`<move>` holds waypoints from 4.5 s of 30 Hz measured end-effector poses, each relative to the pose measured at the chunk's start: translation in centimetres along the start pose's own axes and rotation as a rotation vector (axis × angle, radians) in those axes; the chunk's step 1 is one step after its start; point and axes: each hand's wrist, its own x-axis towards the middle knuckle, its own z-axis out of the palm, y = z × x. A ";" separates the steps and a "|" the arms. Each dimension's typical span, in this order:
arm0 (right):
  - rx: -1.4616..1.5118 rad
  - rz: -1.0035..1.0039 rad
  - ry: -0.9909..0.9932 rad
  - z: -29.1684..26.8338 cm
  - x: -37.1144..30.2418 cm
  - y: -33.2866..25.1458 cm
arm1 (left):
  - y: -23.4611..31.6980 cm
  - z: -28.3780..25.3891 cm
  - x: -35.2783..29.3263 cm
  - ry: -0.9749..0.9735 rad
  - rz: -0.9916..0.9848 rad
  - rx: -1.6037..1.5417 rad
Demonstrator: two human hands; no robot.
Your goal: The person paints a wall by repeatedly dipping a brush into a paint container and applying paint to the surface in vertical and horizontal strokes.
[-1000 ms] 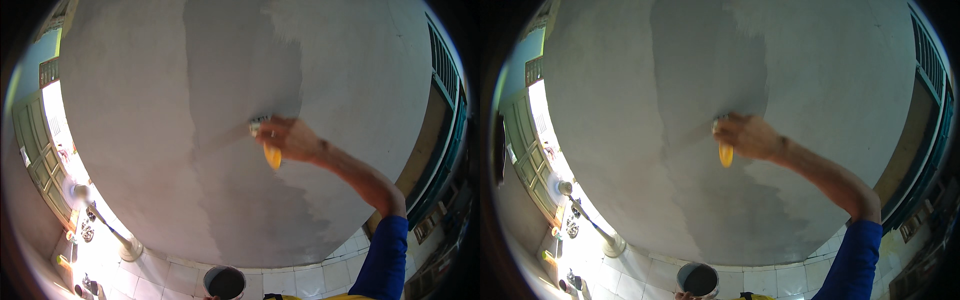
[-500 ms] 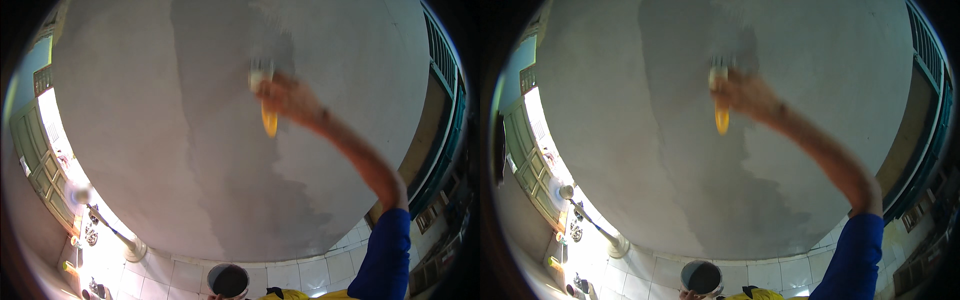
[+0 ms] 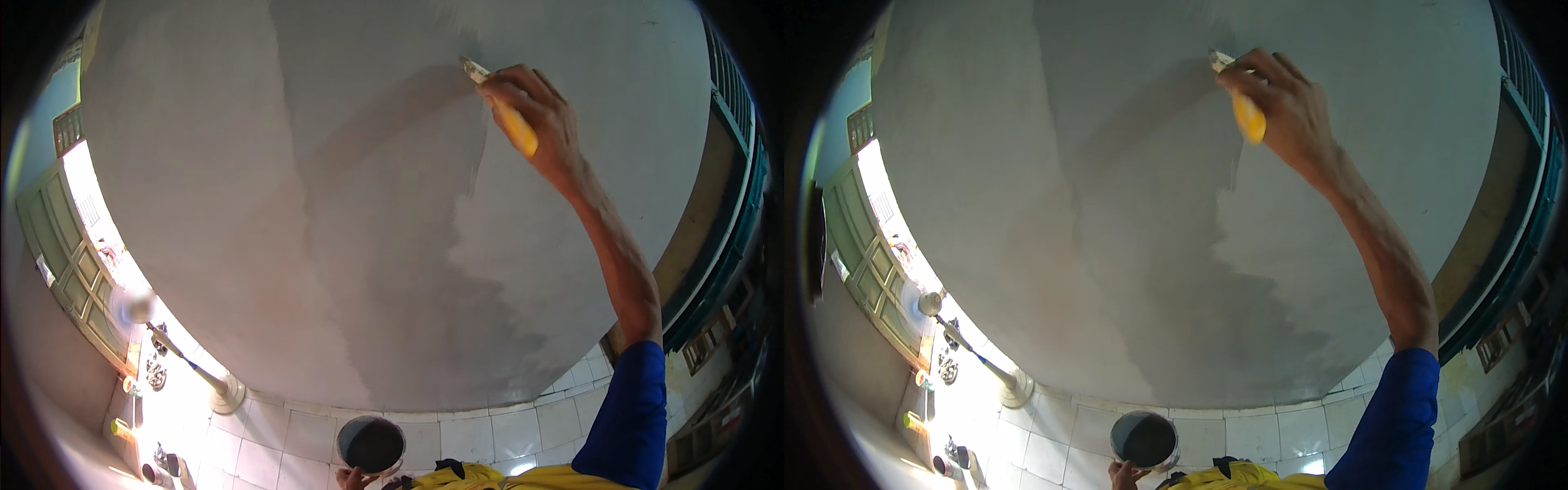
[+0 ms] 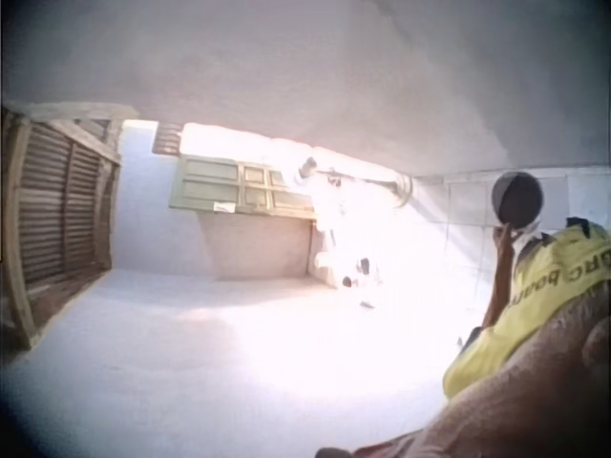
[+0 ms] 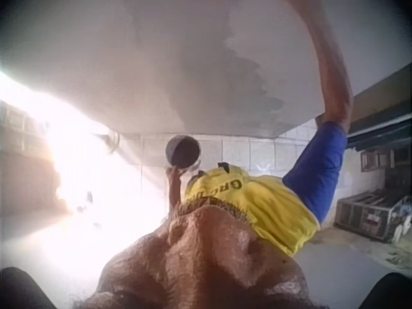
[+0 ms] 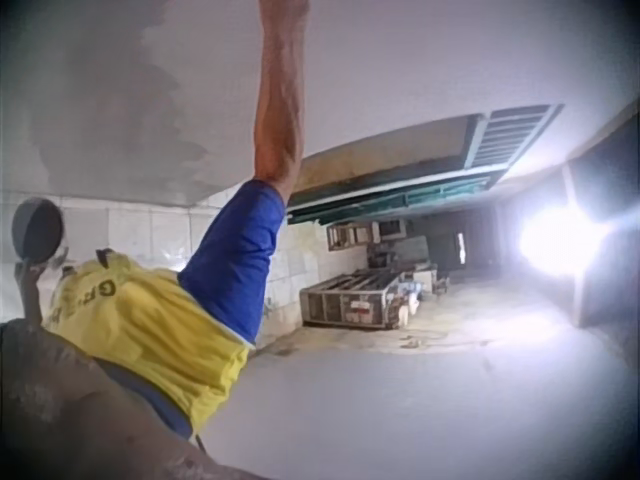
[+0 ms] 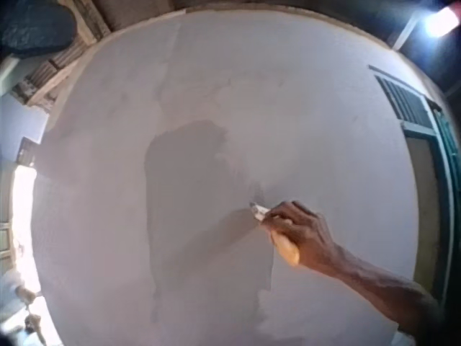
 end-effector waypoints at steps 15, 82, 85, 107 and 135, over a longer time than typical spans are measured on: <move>0.337 0.109 -0.403 1.8 -13.6 -7.4 | 0.7 -0.3 -1.3 0.012 -0.008 -0.043; -0.397 0.369 0.498 3.4 18.6 5.3 | -5.0 -5.3 8.1 -0.130 -0.069 -0.058; -0.387 0.341 0.295 9.4 22.1 1.0 | -4.8 -5.9 8.2 -0.117 -0.046 -0.070; -0.018 0.296 0.374 12.7 28.9 -1.1 | -5.5 -8.3 9.9 -0.024 -0.028 0.009; -0.090 0.697 0.577 2.4 12.1 11.0 | -4.6 -7.9 9.4 -0.136 -0.071 -0.006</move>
